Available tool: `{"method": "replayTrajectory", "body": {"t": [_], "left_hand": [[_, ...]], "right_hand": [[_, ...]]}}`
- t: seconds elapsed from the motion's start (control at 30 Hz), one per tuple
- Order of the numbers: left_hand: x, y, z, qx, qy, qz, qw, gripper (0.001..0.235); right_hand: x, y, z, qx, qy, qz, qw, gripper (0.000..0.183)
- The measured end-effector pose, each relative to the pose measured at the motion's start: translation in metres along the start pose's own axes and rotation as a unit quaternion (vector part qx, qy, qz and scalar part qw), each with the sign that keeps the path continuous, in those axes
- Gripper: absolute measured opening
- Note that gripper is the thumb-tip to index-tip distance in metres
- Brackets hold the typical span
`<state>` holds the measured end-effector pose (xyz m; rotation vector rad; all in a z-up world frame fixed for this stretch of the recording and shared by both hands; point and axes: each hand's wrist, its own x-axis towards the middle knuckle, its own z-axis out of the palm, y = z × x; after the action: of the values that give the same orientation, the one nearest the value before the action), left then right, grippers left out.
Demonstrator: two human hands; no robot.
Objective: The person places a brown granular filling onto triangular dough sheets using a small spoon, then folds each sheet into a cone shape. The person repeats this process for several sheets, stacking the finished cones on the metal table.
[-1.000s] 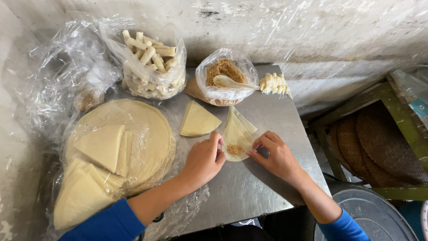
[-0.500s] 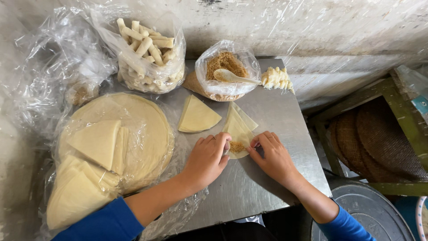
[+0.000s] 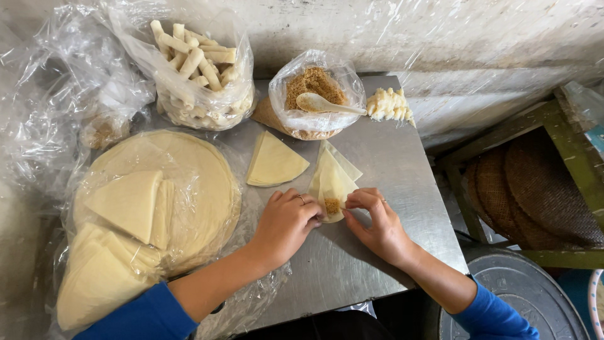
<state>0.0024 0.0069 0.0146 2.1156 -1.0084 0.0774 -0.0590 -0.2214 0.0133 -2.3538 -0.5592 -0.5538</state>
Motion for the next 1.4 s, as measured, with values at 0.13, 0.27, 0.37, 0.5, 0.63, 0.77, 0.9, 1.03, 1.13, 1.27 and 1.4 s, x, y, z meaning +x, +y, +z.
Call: {"method": "replayTrajectory", "body": {"t": [0.13,0.27,0.37,0.5,0.63,0.77,0.9,1.03,1.13,1.27,1.4], "left_hand": [[0.0,-0.001,0.002,0.013,0.014,0.011,1.0,0.005],[0.002,-0.002,0.005,0.009,0.035,0.006,0.999,0.004],[0.006,-0.003,0.006,0.002,0.039,-0.004,0.999,0.006],[0.006,-0.003,0.007,0.007,0.022,0.001,1.0,0.004],[0.004,-0.006,0.009,0.049,0.031,0.055,0.997,0.012],[0.002,-0.009,0.012,0.041,0.033,0.063,0.997,0.014],[0.004,-0.009,0.013,0.016,0.038,0.03,0.999,0.01],[0.01,-0.007,0.01,-0.028,0.034,-0.012,0.999,0.018],[0.014,-0.004,0.006,-0.058,0.003,-0.049,0.997,0.027],[0.019,-0.004,0.01,-0.05,0.01,-0.089,0.995,0.019],[0.021,0.0,0.013,-0.044,0.028,-0.103,0.993,0.015]], "right_hand": [[-0.001,-0.004,-0.001,0.008,-0.068,0.03,0.997,0.04],[-0.001,-0.007,-0.003,0.007,-0.075,0.038,0.996,0.044],[0.003,-0.007,-0.002,0.002,-0.076,0.029,0.997,0.053],[0.007,-0.009,-0.003,0.005,-0.089,0.03,0.996,0.056],[0.009,-0.014,-0.006,0.011,-0.087,0.042,0.995,0.057],[0.015,-0.016,-0.012,-0.002,-0.077,0.011,0.997,0.057],[0.017,-0.016,-0.009,-0.034,-0.068,-0.014,0.997,0.05],[0.016,-0.01,-0.002,-0.028,-0.062,0.047,0.997,0.038],[0.021,-0.007,0.003,-0.009,-0.046,0.077,0.996,0.036],[0.03,-0.003,0.01,-0.002,-0.053,0.117,0.992,0.037],[0.034,-0.003,0.013,-0.003,-0.061,0.147,0.987,0.043]]}}
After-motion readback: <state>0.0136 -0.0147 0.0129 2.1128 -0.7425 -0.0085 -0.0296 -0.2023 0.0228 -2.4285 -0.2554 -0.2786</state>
